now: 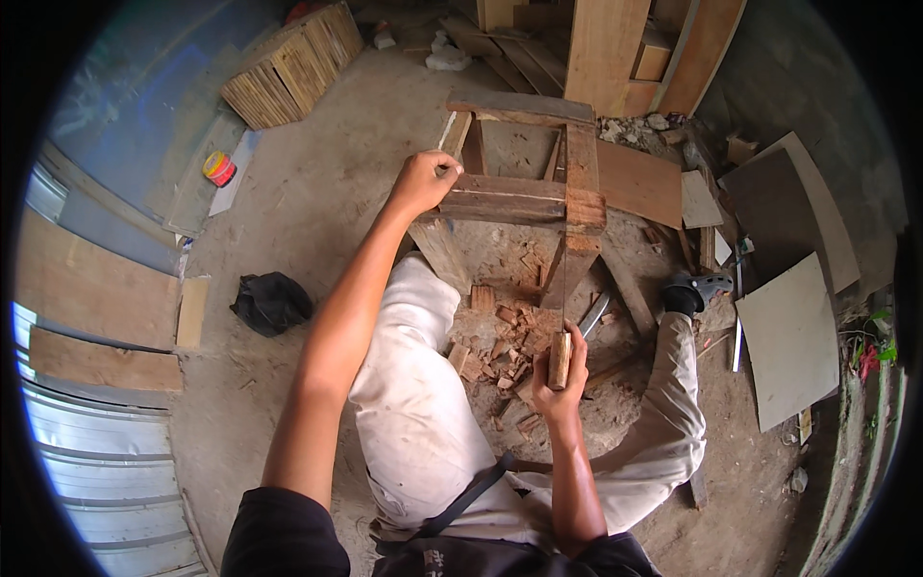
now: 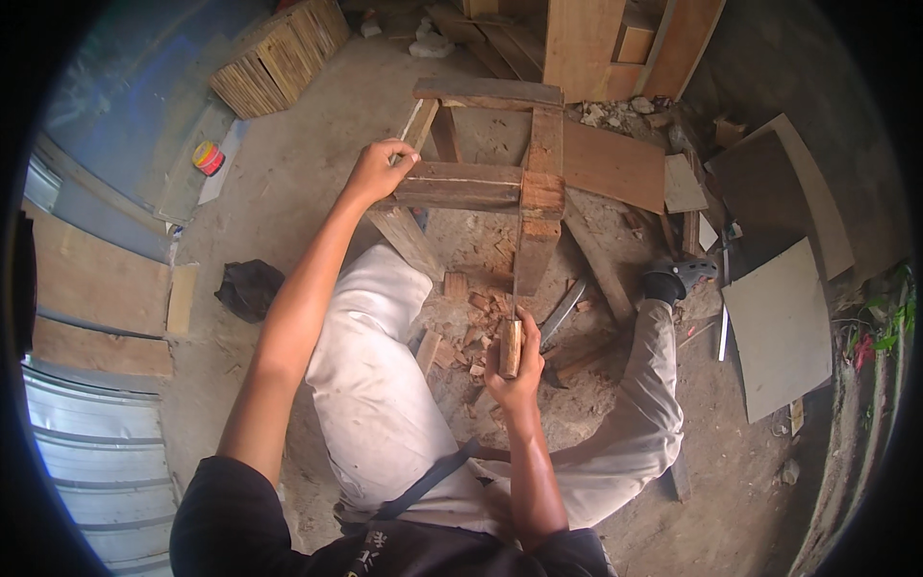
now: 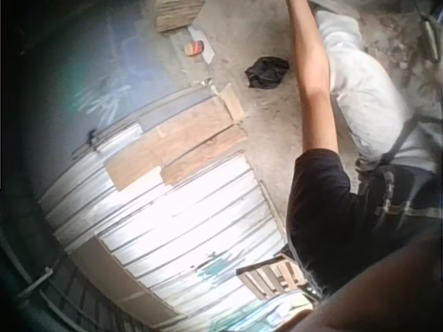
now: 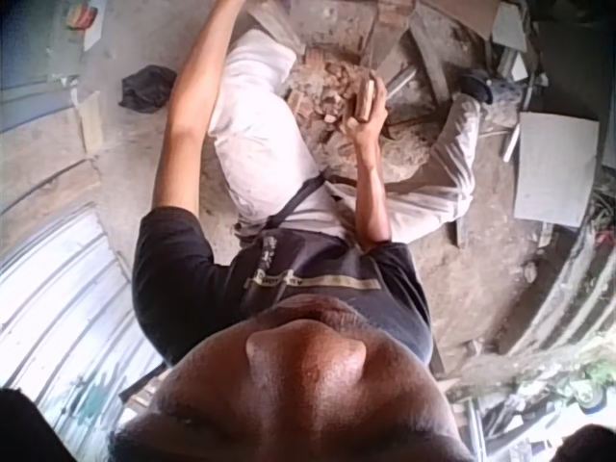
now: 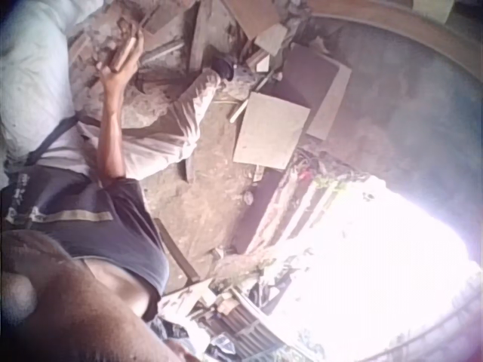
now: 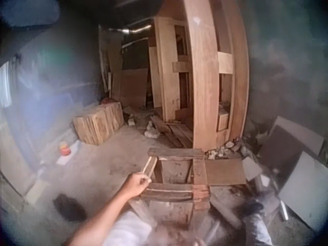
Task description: The person sits on the floor and uses a chisel and mallet to carve and shape a wooden frame. They repeatedly strike the chisel to remove wood chips and refine the joints. Later, they use a metal file to smooth the edges of a small wooden piece.
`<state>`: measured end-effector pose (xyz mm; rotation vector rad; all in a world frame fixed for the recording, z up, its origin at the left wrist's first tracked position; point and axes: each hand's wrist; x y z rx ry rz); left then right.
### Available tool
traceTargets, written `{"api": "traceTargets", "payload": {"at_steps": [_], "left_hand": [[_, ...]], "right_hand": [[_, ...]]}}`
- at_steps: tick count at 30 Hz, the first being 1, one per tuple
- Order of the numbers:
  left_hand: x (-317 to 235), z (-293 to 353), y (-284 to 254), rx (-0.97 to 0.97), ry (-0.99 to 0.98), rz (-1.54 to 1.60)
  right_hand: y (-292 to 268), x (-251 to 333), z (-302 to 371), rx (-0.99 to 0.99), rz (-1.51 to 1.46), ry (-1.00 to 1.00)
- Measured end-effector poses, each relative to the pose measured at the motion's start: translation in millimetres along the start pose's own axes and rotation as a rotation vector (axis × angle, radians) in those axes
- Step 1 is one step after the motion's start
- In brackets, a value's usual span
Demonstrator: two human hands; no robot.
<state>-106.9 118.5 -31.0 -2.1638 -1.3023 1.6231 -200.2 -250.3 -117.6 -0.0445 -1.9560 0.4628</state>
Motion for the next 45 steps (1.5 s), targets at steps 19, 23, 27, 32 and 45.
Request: {"api": "traceTargets", "payload": {"at_steps": [19,23,27,32,45], "left_hand": [[-87,-27,95,0.403,-0.095,-0.238],[-90,-30,106,0.385,-0.104,-0.287],[-87,-27,107,0.331,-0.081,-0.281],[-87,-29,108,0.347,-0.105,-0.314],[-93,-27,103,0.358,-0.158,-0.284]], "right_hand": [[-2,17,-2,-0.023,0.005,0.015],[4,24,-42,0.005,0.042,0.027],[14,27,-84,-0.003,-0.012,0.074],[-1,47,-49,0.027,0.009,0.154],[-5,62,-86,0.015,-0.001,0.184]]}}
Point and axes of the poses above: each hand's wrist, its own z-axis away from the middle knuckle, its own y-axis out of the palm, x = y × z, and after that the axes turned 9 degrees about z, right-handed
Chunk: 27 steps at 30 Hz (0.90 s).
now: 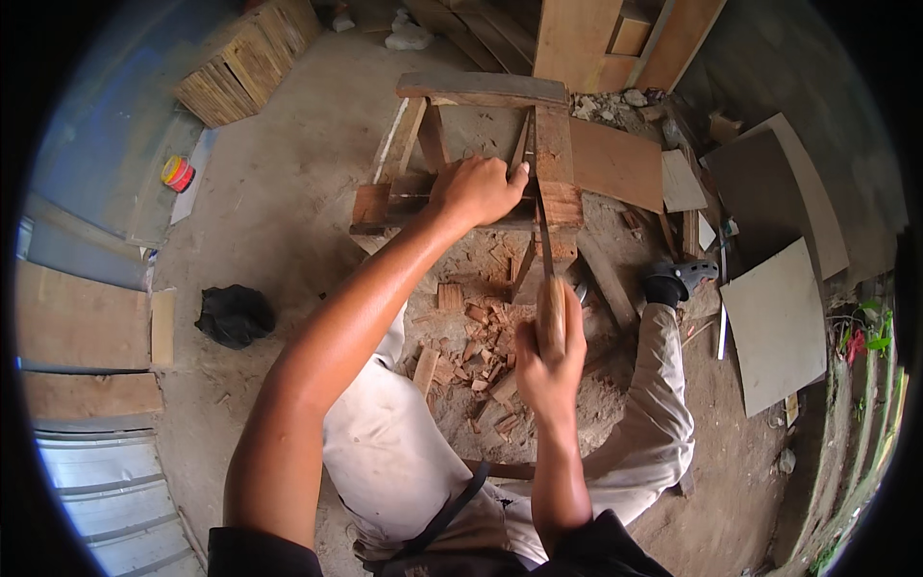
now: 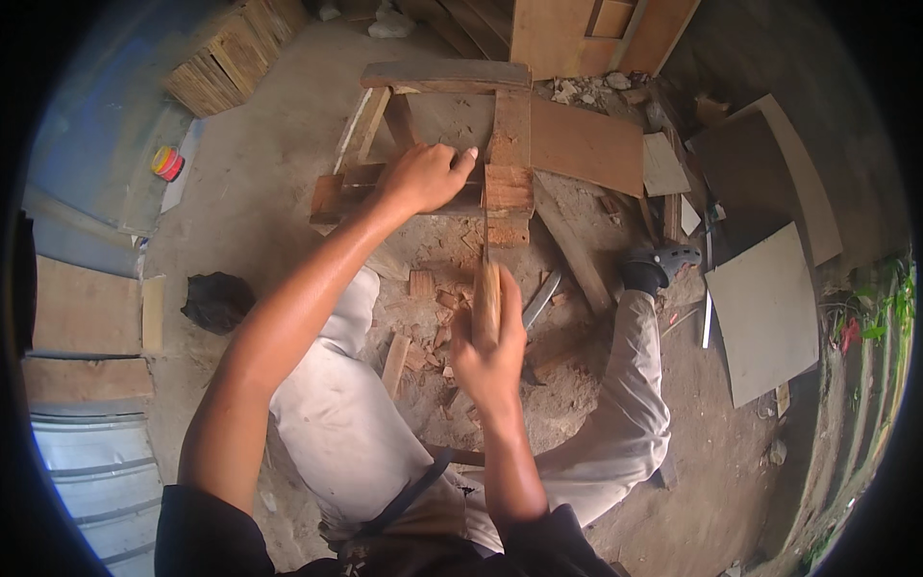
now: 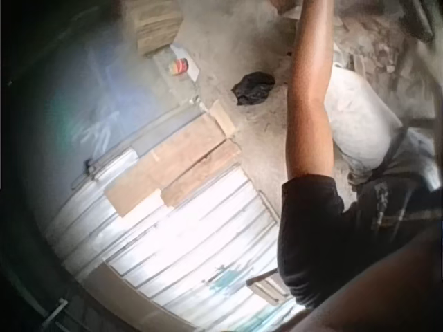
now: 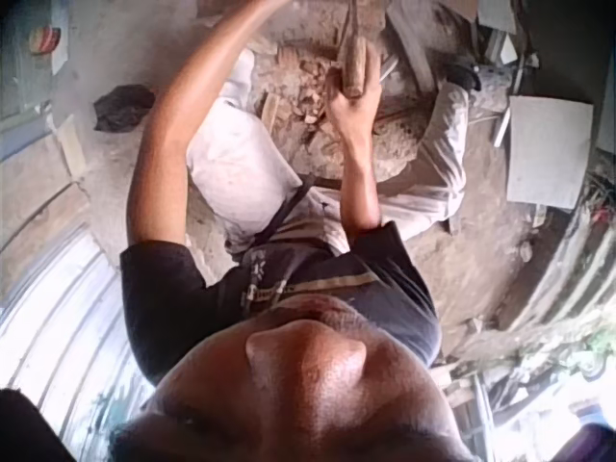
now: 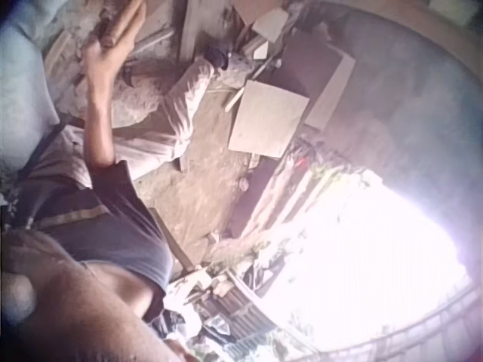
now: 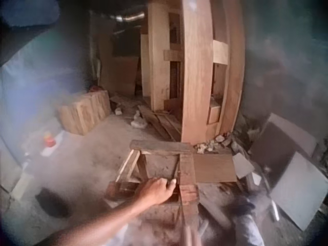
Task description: The person sits on the floor and uses a chisel and mallet to carve and shape a wooden frame. They repeatedly strike the chisel to remove wood chips and refine the joints. Later, they use a metal file to smooth the edges of a small wooden piece.
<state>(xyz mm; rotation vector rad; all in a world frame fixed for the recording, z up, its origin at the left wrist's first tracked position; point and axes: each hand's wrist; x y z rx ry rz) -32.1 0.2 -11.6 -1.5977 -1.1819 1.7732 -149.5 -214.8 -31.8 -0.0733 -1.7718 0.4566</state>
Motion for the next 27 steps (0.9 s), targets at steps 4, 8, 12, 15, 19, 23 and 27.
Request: {"api": "traceTargets", "payload": {"at_steps": [4,8,12,15,19,23,27], "left_hand": [[1,-1,4,-0.012,0.020,0.020],[1,0,6,-0.056,0.008,-0.009],[0,2,4,-0.063,0.015,-0.006],[0,4,4,0.028,0.002,0.020],[-2,5,3,0.017,-0.001,-0.003],[-4,5,1,0.019,-0.012,0.001],[-5,2,0,0.011,-0.023,-0.008]], "right_hand": [[-16,14,21,0.049,-0.034,0.027],[-9,9,13,0.004,-0.045,0.010],[4,-7,-3,-0.008,-0.079,-0.140],[6,-15,1,0.094,-0.268,0.050],[9,-16,16,0.068,-0.344,0.141],[21,-15,15,0.147,-0.289,0.088],[26,-17,7,0.085,-0.344,0.137]]}}
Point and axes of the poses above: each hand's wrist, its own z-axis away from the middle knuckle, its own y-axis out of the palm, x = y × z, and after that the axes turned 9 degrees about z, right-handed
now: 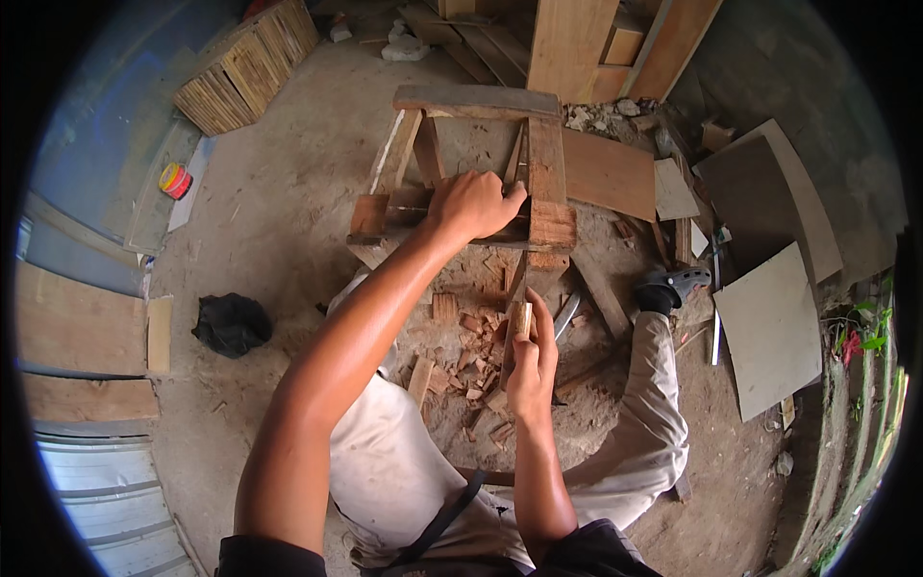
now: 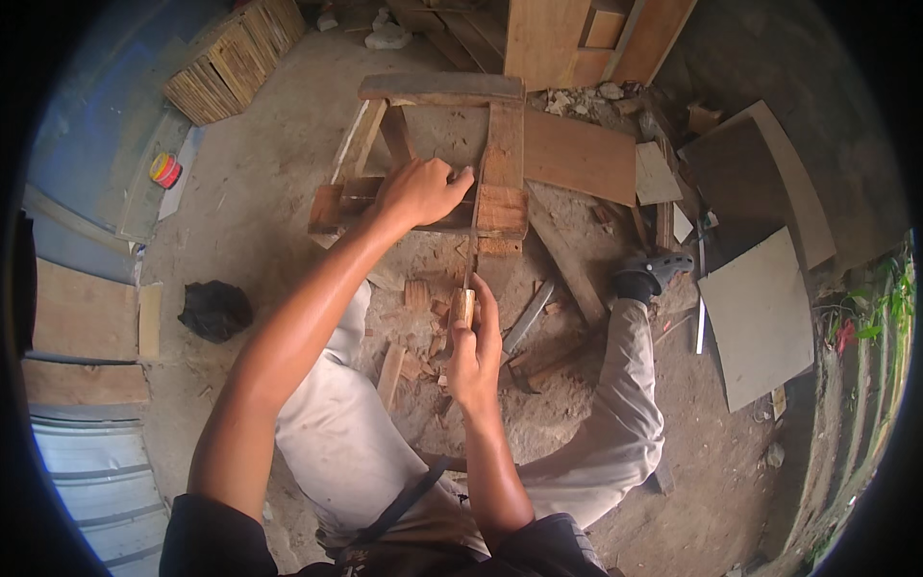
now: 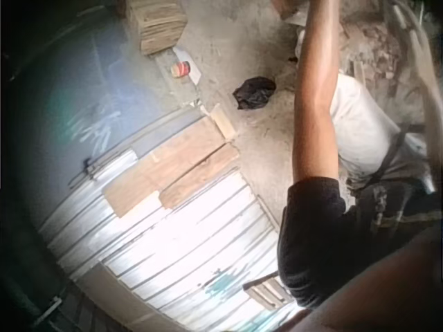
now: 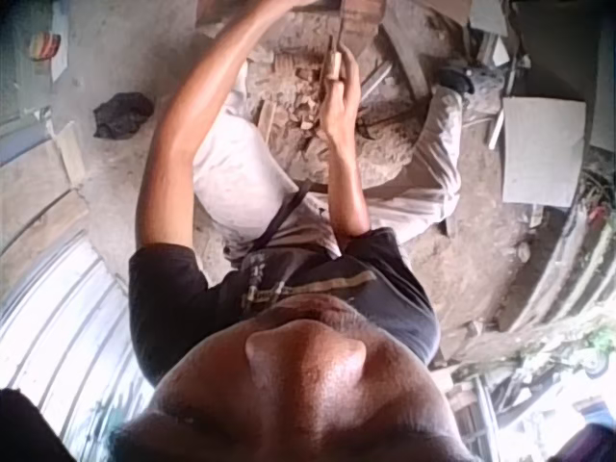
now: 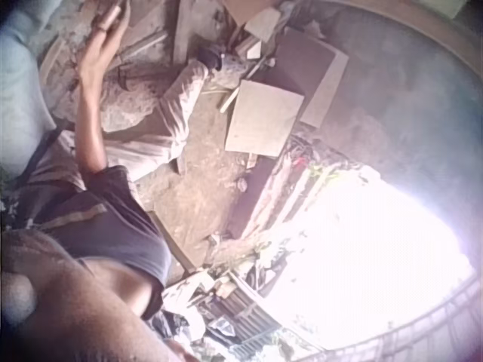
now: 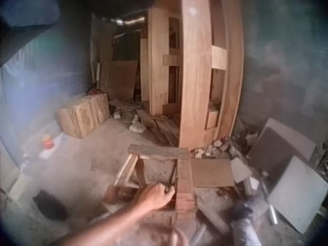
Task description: The person sits on the floor and uses a chisel and mallet to carve and shape a wooden frame. They repeatedly strike the chisel to remove wood chips and refine the joints. Later, they use a metal file to smooth the edges of a small wooden piece.
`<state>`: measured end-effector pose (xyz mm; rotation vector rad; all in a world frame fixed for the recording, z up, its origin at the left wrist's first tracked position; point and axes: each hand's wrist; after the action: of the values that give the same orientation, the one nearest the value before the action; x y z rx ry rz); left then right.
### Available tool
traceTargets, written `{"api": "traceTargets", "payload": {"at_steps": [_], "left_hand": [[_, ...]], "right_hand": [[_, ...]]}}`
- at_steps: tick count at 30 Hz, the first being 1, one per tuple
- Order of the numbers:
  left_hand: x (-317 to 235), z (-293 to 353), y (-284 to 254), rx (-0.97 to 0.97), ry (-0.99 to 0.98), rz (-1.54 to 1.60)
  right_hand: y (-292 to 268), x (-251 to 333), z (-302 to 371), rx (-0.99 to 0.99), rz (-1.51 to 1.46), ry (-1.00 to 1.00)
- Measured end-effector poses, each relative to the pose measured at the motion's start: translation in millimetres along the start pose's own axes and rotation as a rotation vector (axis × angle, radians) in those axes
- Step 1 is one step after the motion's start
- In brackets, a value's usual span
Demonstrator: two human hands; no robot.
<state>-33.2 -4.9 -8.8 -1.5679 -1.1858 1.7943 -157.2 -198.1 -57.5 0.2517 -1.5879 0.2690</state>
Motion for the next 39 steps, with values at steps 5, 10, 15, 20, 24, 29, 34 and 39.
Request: {"api": "traceTargets", "payload": {"at_steps": [5,10,15,20,24,29,34,39], "left_hand": [[6,-2,-1,0.078,-0.039,0.055],[16,0,-3,-0.006,0.065,-0.007],[15,-5,-1,0.051,-0.007,-0.024],[12,-6,-4,0.130,-0.070,-0.046],[8,-6,-6,0.165,-0.082,-0.041],[4,-1,-5,0.063,-0.080,-0.039],[5,-7,-7,0.112,-0.101,-0.088],[6,-9,-5,0.136,-0.133,-0.062]], "right_hand": [[-6,5,5,0.041,0.158,0.124],[-3,10,1,-0.003,0.193,0.159],[-3,3,-11,0.082,0.255,0.250],[-21,8,30,0.072,0.244,0.225],[-29,19,44,0.097,0.166,0.243],[-5,10,-24,0.040,0.154,0.138],[-8,12,5,0.023,0.125,0.119],[-31,26,43,0.108,0.114,0.214]]}}
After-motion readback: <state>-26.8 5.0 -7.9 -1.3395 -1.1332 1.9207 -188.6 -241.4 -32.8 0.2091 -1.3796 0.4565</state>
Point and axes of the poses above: each hand's wrist, its own z-axis away from the middle knuckle, its own y-axis out of the palm, x = y × z, and after that the axes turned 9 degrees about z, right-handed
